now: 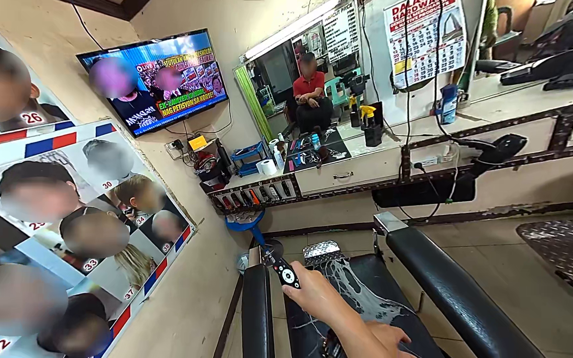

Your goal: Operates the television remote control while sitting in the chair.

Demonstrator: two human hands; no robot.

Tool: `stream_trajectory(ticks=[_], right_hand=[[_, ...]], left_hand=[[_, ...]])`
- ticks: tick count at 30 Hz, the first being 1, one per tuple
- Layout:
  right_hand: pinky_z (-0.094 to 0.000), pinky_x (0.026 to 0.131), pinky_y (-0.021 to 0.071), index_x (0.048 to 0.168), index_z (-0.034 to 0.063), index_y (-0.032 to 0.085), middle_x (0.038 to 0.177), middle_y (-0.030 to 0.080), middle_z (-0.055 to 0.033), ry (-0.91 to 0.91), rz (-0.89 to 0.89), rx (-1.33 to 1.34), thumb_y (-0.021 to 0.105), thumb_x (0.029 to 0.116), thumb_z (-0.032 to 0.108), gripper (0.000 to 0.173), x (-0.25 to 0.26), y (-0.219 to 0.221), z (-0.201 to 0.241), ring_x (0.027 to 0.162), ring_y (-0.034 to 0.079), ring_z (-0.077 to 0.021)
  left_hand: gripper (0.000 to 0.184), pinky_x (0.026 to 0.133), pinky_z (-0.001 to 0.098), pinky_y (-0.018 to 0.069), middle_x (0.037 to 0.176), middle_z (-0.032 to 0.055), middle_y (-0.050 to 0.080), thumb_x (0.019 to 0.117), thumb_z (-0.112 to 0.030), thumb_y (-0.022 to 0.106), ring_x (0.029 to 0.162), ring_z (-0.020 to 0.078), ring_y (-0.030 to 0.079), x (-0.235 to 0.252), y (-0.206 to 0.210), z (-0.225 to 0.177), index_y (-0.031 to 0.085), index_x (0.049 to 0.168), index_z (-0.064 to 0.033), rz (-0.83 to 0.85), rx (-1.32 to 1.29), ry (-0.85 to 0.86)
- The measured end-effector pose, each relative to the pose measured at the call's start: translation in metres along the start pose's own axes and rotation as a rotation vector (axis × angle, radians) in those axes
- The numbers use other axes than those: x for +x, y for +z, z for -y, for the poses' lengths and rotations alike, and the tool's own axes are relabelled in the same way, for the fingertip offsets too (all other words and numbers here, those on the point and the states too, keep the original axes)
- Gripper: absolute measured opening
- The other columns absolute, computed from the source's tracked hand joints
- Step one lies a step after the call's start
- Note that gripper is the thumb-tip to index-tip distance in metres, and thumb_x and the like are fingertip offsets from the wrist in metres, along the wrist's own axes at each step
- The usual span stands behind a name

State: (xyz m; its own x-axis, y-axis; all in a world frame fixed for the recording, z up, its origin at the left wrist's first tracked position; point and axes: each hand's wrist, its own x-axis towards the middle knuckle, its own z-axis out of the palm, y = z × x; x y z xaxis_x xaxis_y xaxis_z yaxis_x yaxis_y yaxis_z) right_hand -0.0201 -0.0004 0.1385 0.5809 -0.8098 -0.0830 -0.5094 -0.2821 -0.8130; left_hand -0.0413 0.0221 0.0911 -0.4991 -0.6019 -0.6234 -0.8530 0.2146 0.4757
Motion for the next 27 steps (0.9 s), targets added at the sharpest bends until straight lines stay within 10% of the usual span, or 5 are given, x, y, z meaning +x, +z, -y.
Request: stream_trajectory(ticks=[27], right_hand=[[-0.0456,0.078,0.0599,0.135,0.0132,0.052,0.100,0.070,-0.0119,-0.001,0.019,-0.008,0.063,0.1003,0.041,0.046,0.004,0.001,0.006,0.081,0.072,-0.0260]], left_hand=[[0.052,0.111,0.0561,0.0412,0.130,0.0275,0.065,0.1085,-0.032,0.052,0.124,0.0405,0.061,0.017,0.004,0.020,0.049,0.149,0.0002,-0.018,0.002,0.023]])
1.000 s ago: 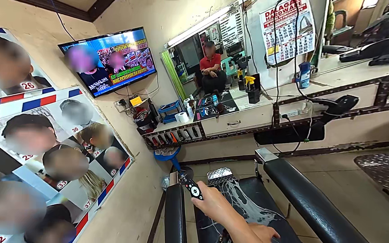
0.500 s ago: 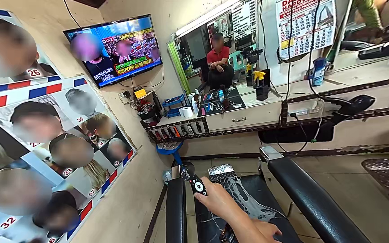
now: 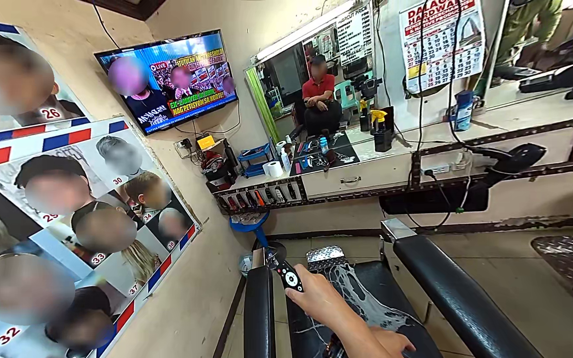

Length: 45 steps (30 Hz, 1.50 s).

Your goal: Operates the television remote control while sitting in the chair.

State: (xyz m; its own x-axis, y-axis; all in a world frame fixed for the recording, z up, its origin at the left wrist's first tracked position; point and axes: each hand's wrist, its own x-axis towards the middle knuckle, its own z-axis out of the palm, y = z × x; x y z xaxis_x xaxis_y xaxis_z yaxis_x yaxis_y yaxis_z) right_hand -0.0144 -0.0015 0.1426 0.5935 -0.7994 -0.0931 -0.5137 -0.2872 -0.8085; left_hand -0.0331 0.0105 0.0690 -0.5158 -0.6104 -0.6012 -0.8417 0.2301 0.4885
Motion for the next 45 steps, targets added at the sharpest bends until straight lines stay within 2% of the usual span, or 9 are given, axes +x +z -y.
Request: stream_trajectory(ticks=[21,26,32,34,43,45], right_hand=[[-0.0462,0.078,0.0596,0.137,0.0123,0.051,0.100,0.070,-0.0129,-0.008,0.000,0.000,0.064,0.1001,0.040,0.048,-0.002,0.000,0.001,0.081,0.072,-0.0269],[-0.0458,0.078,0.0596,0.136,0.0120,0.052,0.099,0.070,-0.0124,-0.011,-0.001,0.006,0.064,0.1002,0.039,0.047,-0.002,0.001,0.002,0.080,0.072,-0.0262],[-0.0452,0.077,0.0594,0.135,0.0122,0.052,0.098,0.070,-0.0121,-0.015,0.007,0.003,0.064,0.1002,0.039,0.046,-0.001,0.002,0.001,0.080,0.072,-0.0256],[-0.0450,0.077,0.0595,0.135,0.0124,0.052,0.098,0.070,-0.0119,-0.010,0.008,-0.001,0.064,0.1001,0.040,0.046,0.000,0.002,0.001,0.079,0.072,-0.0253],[-0.0455,0.078,0.0595,0.135,0.0122,0.052,0.099,0.070,-0.0121,-0.014,-0.002,0.006,0.064,0.1000,0.039,0.046,-0.001,0.002,0.002,0.080,0.072,-0.0257],[-0.0461,0.078,0.0594,0.135,0.0118,0.052,0.099,0.070,-0.0123,-0.016,-0.006,0.002,0.064,0.1002,0.040,0.046,0.000,0.002,0.001,0.081,0.072,-0.0261]], left_hand=[[0.052,0.110,0.0563,0.0423,0.131,0.0278,0.064,0.1088,-0.031,0.051,0.123,0.0406,0.062,-0.004,-0.002,-0.002,0.048,0.150,0.0003,0.006,0.004,0.004],[0.054,0.116,0.0513,0.0363,0.135,0.0288,0.062,0.1088,-0.027,0.052,0.130,0.0403,0.058,-0.027,-0.009,-0.030,0.042,0.153,0.0033,-0.015,-0.015,-0.068],[0.054,0.115,0.0516,0.0370,0.134,0.0293,0.062,0.1086,-0.026,0.052,0.129,0.0408,0.058,-0.023,-0.008,-0.024,0.043,0.152,0.0038,-0.014,-0.011,-0.037],[0.053,0.113,0.0527,0.0397,0.133,0.0285,0.063,0.1089,-0.028,0.051,0.127,0.0404,0.060,-0.018,-0.006,-0.017,0.046,0.151,0.0032,-0.016,-0.001,-0.011],[0.053,0.116,0.0515,0.0368,0.136,0.0282,0.062,0.1091,-0.027,0.051,0.130,0.0402,0.058,-0.022,-0.008,-0.024,0.043,0.153,0.0027,-0.005,-0.003,-0.046],[0.053,0.114,0.0513,0.0391,0.132,0.0284,0.063,0.1085,-0.027,0.052,0.126,0.0400,0.060,-0.020,-0.006,-0.022,0.044,0.152,0.0035,-0.022,-0.018,-0.038]])
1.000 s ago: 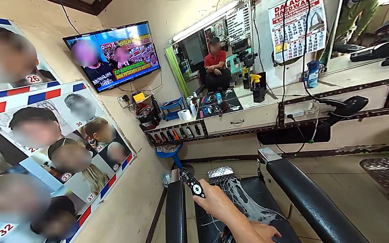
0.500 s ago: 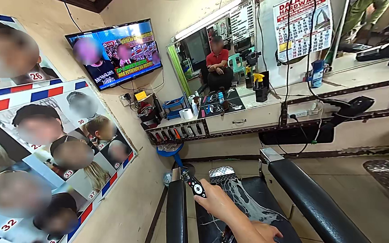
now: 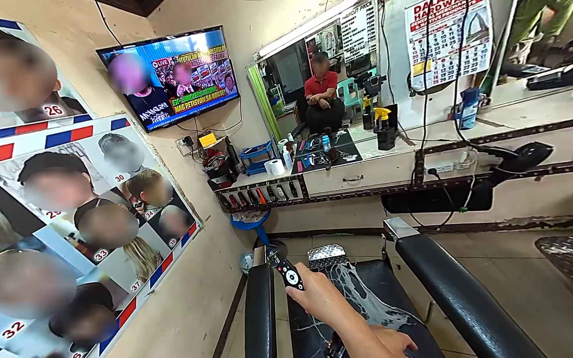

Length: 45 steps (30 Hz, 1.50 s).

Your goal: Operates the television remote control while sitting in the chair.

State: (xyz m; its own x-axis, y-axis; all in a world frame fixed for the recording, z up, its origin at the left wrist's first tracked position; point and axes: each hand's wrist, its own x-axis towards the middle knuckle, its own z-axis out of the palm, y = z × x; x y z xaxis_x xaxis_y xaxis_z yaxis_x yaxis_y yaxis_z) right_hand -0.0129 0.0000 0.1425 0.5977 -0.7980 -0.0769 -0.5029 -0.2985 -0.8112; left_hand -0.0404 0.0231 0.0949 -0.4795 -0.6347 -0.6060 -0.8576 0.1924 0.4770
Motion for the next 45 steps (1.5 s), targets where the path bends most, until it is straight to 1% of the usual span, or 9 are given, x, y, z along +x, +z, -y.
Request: stream_trajectory(ticks=[2,7,11,13,16,18,25,41,45], right_hand=[[-0.0467,0.078,0.0595,0.136,0.0114,0.052,0.099,0.070,-0.0126,-0.002,-0.005,0.000,0.064,0.1002,0.040,0.048,0.000,0.000,-0.001,0.081,0.072,-0.0268],[-0.0454,0.077,0.0595,0.129,0.0103,0.054,0.097,0.070,-0.0118,0.005,0.005,-0.002,0.063,0.1005,0.041,0.043,0.000,0.000,-0.001,0.080,0.072,-0.0256],[-0.0450,0.076,0.0597,0.130,0.0107,0.054,0.097,0.069,-0.0117,0.012,0.014,0.001,0.063,0.1004,0.041,0.043,-0.001,-0.001,0.000,0.079,0.072,-0.0252],[-0.0450,0.076,0.0597,0.129,0.0104,0.054,0.097,0.069,-0.0119,0.006,0.015,0.001,0.063,0.1004,0.041,0.043,0.000,-0.001,0.000,0.079,0.072,-0.0252],[-0.0446,0.076,0.0597,0.128,0.0099,0.054,0.096,0.069,-0.0119,-0.001,0.012,0.003,0.063,0.1008,0.040,0.042,-0.001,-0.002,0.001,0.078,0.072,-0.0252],[-0.0441,0.076,0.0595,0.128,0.0102,0.054,0.096,0.069,-0.0115,-0.001,0.010,-0.001,0.063,0.1007,0.040,0.041,-0.001,-0.002,0.001,0.078,0.072,-0.0249],[-0.0442,0.076,0.0596,0.128,0.0106,0.054,0.096,0.069,-0.0112,0.002,0.015,-0.002,0.063,0.1004,0.039,0.041,-0.002,-0.002,0.001,0.078,0.072,-0.0243],[-0.0448,0.076,0.0594,0.130,0.0109,0.054,0.097,0.069,-0.0115,-0.012,0.014,0.009,0.063,0.1005,0.040,0.042,-0.002,-0.002,0.001,0.079,0.071,-0.0249],[-0.0443,0.076,0.0594,0.130,0.0106,0.054,0.096,0.069,-0.0119,-0.010,0.020,0.006,0.063,0.1007,0.039,0.042,-0.003,-0.002,0.002,0.078,0.071,-0.0249]], left_hand=[[0.053,0.111,0.0508,0.0413,0.129,0.0292,0.065,0.1074,-0.025,0.054,0.122,0.0398,0.062,0.005,0.004,0.004,0.045,0.150,0.0046,-0.027,-0.025,0.010],[0.052,0.113,0.0523,0.0390,0.132,0.0294,0.063,0.1079,-0.027,0.053,0.125,0.0405,0.060,0.008,0.004,0.009,0.047,0.149,0.0039,-0.018,0.003,0.025],[0.052,0.111,0.0560,0.0410,0.132,0.0283,0.063,0.1086,-0.032,0.051,0.126,0.0411,0.060,0.020,0.006,0.022,0.049,0.148,0.0012,0.022,0.021,0.060],[0.052,0.112,0.0554,0.0408,0.132,0.0282,0.064,0.1085,-0.032,0.052,0.125,0.0409,0.061,0.017,0.005,0.019,0.049,0.149,0.0014,0.017,0.018,0.052],[0.054,0.116,0.0513,0.0366,0.134,0.0289,0.063,0.1079,-0.027,0.054,0.128,0.0407,0.058,0.001,0.002,0.001,0.045,0.151,0.0045,-0.016,0.005,0.003],[0.054,0.116,0.0508,0.0365,0.133,0.0295,0.062,0.1078,-0.026,0.054,0.128,0.0406,0.058,-0.003,0.001,-0.003,0.044,0.151,0.0050,-0.022,0.002,-0.005],[0.054,0.114,0.0513,0.0381,0.132,0.0295,0.063,0.1084,-0.026,0.052,0.126,0.0407,0.059,0.003,0.001,0.003,0.043,0.151,0.0045,0.003,-0.003,0.014],[0.054,0.113,0.0513,0.0399,0.129,0.0284,0.065,0.1079,-0.027,0.053,0.124,0.0400,0.061,0.005,0.003,0.003,0.044,0.151,0.0037,-0.016,0.000,0.002],[0.053,0.115,0.0507,0.0380,0.132,0.0281,0.064,0.1083,-0.026,0.052,0.127,0.0393,0.060,-0.001,0.000,-0.002,0.044,0.151,0.0045,-0.009,0.003,-0.008]])
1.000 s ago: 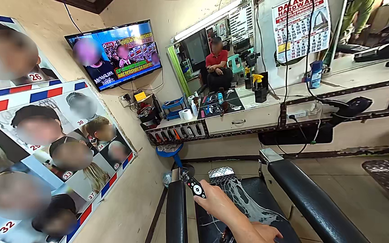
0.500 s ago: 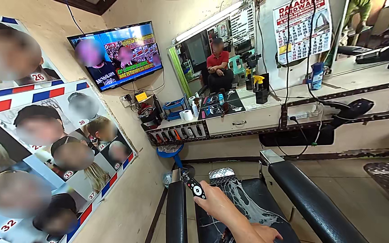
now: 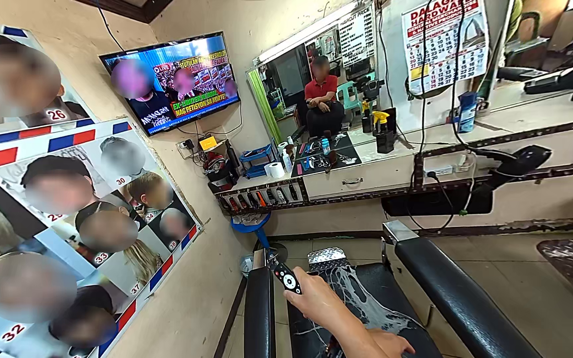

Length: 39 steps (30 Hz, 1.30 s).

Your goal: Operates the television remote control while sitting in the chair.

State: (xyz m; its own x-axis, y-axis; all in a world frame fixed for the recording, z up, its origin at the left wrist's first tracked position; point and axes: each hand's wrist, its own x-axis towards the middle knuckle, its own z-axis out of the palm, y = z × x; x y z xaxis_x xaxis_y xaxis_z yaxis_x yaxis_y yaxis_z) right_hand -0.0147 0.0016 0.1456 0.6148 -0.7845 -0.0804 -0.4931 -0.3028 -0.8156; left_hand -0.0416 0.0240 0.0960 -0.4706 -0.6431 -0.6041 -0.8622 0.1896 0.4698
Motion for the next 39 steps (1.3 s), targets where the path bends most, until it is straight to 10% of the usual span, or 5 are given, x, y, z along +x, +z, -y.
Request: stream_trajectory(ticks=[39], right_hand=[[-0.0450,0.077,0.0593,0.129,0.0108,0.054,0.098,0.069,-0.0120,-0.007,0.013,-0.005,0.064,0.1003,0.040,0.042,0.002,0.001,0.000,0.081,0.072,-0.0256]], left_hand=[[0.052,0.099,0.0479,0.0497,0.122,0.0283,0.066,0.1086,-0.026,0.052,0.105,0.0363,0.067,0.013,0.004,0.010,0.044,0.150,0.0036,0.060,-0.077,0.053]])
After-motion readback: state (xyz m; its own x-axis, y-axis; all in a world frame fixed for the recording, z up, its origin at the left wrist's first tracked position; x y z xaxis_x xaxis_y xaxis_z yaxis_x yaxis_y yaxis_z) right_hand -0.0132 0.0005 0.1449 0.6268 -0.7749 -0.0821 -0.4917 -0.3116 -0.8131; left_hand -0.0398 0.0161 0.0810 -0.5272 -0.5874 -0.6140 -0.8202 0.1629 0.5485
